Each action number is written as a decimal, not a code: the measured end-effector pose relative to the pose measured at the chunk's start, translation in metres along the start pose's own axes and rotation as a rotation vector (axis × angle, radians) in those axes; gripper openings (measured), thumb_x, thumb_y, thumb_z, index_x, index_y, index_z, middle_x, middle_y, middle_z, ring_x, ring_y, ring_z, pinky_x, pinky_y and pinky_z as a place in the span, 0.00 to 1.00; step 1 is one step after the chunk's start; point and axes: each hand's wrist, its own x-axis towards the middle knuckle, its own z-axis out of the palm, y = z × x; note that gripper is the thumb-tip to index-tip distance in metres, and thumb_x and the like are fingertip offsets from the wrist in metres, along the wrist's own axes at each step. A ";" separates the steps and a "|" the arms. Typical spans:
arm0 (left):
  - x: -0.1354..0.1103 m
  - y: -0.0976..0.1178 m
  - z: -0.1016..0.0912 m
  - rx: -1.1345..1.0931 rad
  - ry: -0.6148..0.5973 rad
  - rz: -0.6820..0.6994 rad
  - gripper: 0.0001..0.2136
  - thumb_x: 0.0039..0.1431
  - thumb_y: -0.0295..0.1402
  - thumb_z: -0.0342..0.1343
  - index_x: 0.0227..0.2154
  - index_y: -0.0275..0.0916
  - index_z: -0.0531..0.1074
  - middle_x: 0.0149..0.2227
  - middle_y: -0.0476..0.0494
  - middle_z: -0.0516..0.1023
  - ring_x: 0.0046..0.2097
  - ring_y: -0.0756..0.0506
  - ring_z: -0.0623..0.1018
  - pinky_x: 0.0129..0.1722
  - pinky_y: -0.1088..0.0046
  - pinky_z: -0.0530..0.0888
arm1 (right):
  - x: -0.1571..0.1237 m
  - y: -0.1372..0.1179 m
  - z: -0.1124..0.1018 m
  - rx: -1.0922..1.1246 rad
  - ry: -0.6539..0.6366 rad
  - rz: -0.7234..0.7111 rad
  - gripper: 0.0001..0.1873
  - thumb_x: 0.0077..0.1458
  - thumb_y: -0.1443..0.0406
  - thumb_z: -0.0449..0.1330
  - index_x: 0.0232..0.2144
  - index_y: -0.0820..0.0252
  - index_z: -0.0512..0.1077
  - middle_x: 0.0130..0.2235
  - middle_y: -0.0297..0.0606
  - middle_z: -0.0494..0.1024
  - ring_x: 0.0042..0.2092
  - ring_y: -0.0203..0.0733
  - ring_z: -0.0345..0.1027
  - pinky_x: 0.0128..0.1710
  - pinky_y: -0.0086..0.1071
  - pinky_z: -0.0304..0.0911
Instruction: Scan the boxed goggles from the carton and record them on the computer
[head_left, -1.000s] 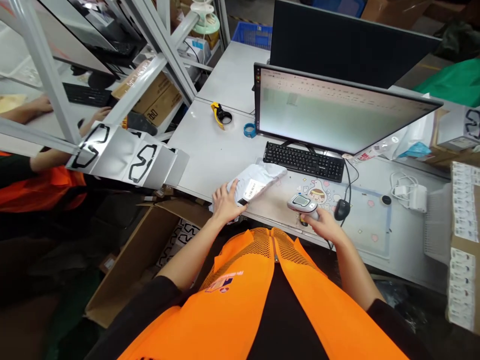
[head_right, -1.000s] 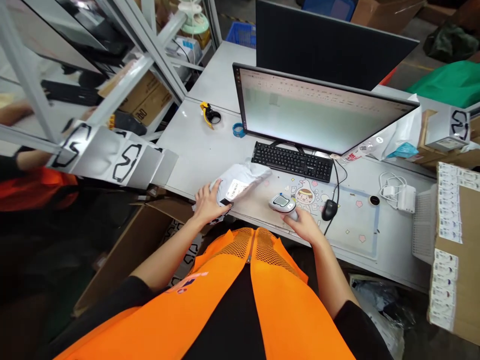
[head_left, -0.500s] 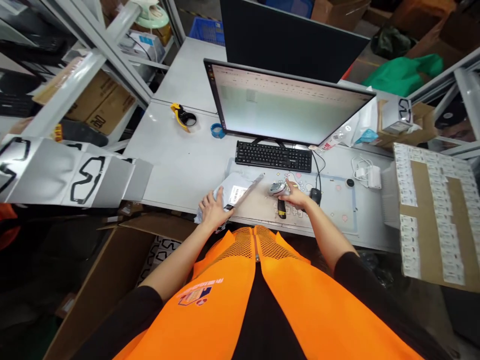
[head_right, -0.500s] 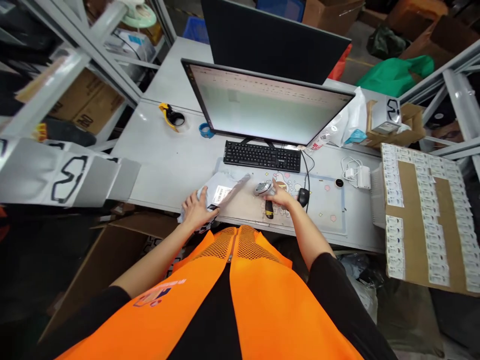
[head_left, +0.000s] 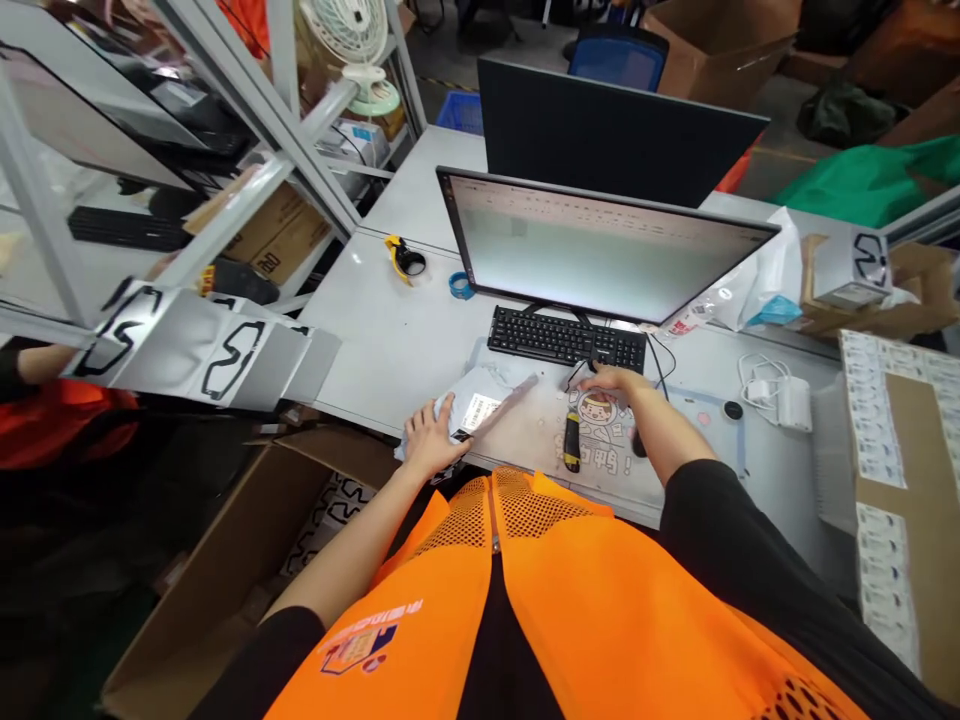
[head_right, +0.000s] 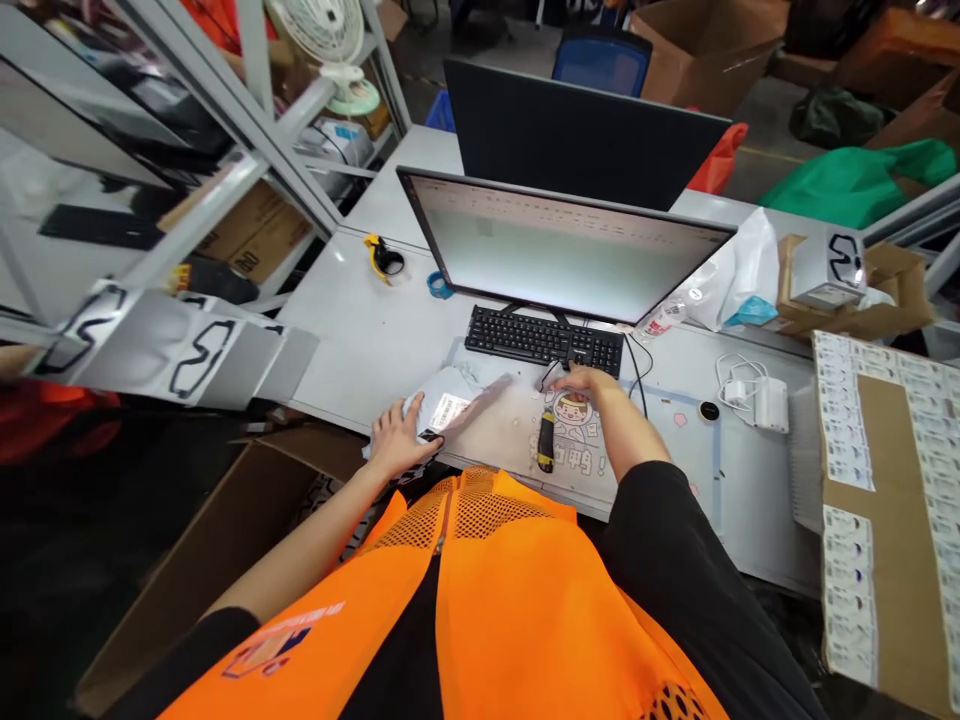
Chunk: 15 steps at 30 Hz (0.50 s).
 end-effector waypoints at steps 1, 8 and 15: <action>0.000 0.000 -0.001 -0.001 0.002 -0.001 0.51 0.64 0.56 0.64 0.83 0.40 0.52 0.76 0.21 0.61 0.72 0.22 0.66 0.70 0.46 0.63 | -0.005 -0.001 0.000 -0.011 0.004 -0.015 0.70 0.57 0.54 0.78 0.83 0.72 0.42 0.34 0.41 0.86 0.36 0.48 0.82 0.41 0.37 0.78; -0.004 0.005 -0.003 -0.025 0.021 -0.002 0.51 0.64 0.56 0.66 0.83 0.40 0.54 0.76 0.22 0.62 0.71 0.22 0.67 0.69 0.47 0.64 | -0.092 0.000 0.011 -0.062 -0.012 -0.165 0.33 0.64 0.56 0.70 0.67 0.65 0.76 0.26 0.33 0.77 0.27 0.40 0.71 0.28 0.30 0.67; -0.006 0.007 0.000 -0.053 0.038 0.014 0.52 0.63 0.54 0.66 0.83 0.39 0.54 0.76 0.22 0.61 0.70 0.22 0.66 0.69 0.47 0.63 | -0.191 -0.064 0.047 -0.187 0.106 -0.516 0.25 0.69 0.48 0.65 0.57 0.59 0.82 0.37 0.39 0.85 0.38 0.48 0.80 0.40 0.35 0.72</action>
